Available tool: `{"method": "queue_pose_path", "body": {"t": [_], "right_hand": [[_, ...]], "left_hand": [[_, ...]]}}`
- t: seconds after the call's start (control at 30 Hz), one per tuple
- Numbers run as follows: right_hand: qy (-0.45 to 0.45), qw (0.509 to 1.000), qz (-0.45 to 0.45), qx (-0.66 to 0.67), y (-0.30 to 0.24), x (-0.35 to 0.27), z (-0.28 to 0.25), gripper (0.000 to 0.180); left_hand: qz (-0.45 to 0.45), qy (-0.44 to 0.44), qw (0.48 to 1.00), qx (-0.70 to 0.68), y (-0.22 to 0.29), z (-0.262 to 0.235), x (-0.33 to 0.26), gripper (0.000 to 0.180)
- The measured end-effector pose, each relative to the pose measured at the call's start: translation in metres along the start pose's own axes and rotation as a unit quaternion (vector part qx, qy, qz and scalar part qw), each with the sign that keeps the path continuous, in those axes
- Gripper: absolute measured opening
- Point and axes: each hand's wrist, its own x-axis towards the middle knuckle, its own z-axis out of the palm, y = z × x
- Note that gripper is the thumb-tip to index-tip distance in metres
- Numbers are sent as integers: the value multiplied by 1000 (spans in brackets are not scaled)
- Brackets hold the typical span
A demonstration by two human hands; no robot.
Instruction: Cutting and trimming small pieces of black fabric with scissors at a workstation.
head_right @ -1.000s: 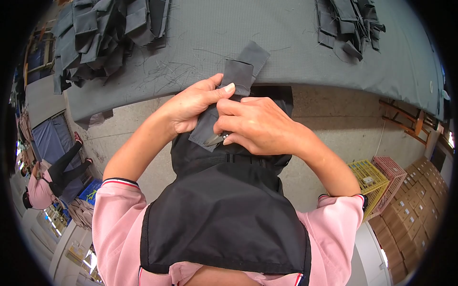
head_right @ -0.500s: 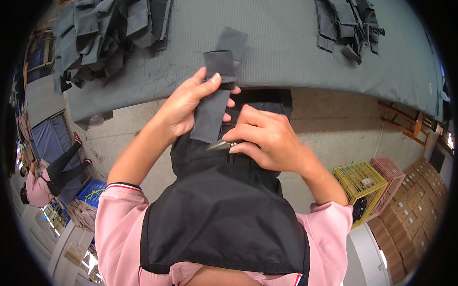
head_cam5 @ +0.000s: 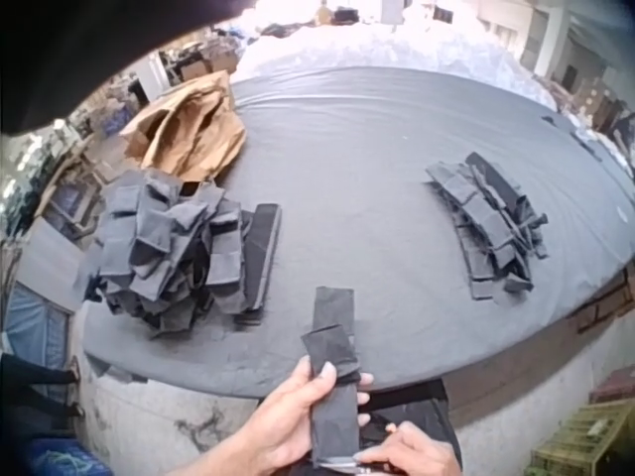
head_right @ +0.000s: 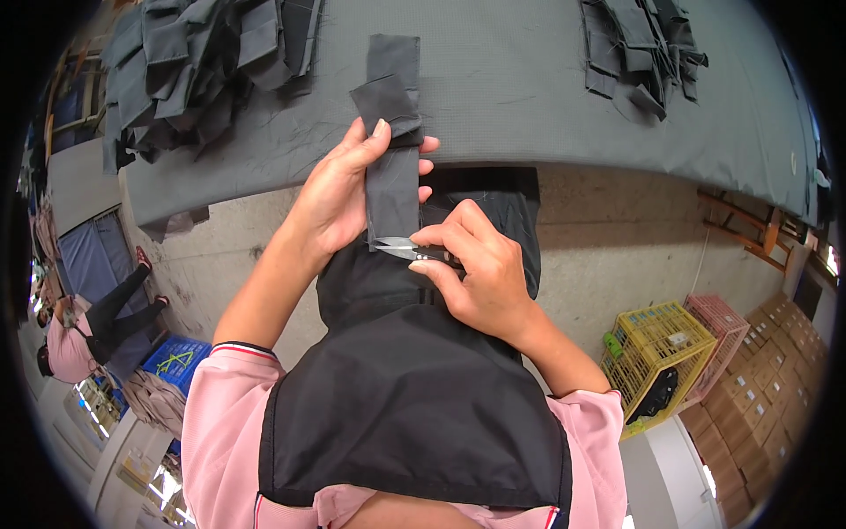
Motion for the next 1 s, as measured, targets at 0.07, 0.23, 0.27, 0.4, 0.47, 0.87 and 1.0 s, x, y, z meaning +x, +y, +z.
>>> {"method": "queue_pose_path", "body": {"t": [0.07, 0.23, 0.27, 0.4, 0.47, 0.87, 1.0], "right_hand": [[-12, 1000, 0, -3, 1, 0, 0, 21], [-36, 999, 21, 5, -1, 0, 4, 24], [-41, 999, 17, -13, -3, 1, 3, 24], [-23, 990, -86, -108, -1, 3, 2, 27], [-34, 987, -95, -127, -3, 2, -2, 27], [-25, 1000, 4, -1, 3, -1, -2, 23], [-25, 1000, -14, 7, 6, 2, -1, 26]], "left_hand": [[-1, 5, 1000, 3, 1, 0, -1, 28], [-6, 0, 1000, -6, -2, 0, 0, 36], [-6, 1, 1000, -6, -2, 0, -1, 36], [-6, 19, 999, 29, -1, 3, -1, 29], [-9, 28, 999, 37, -1, 4, 0, 29], [-21, -10, 1000, -16, -3, 1, 3, 52], [-34, -34, 999, -23, -1, -1, 3, 67]]}}
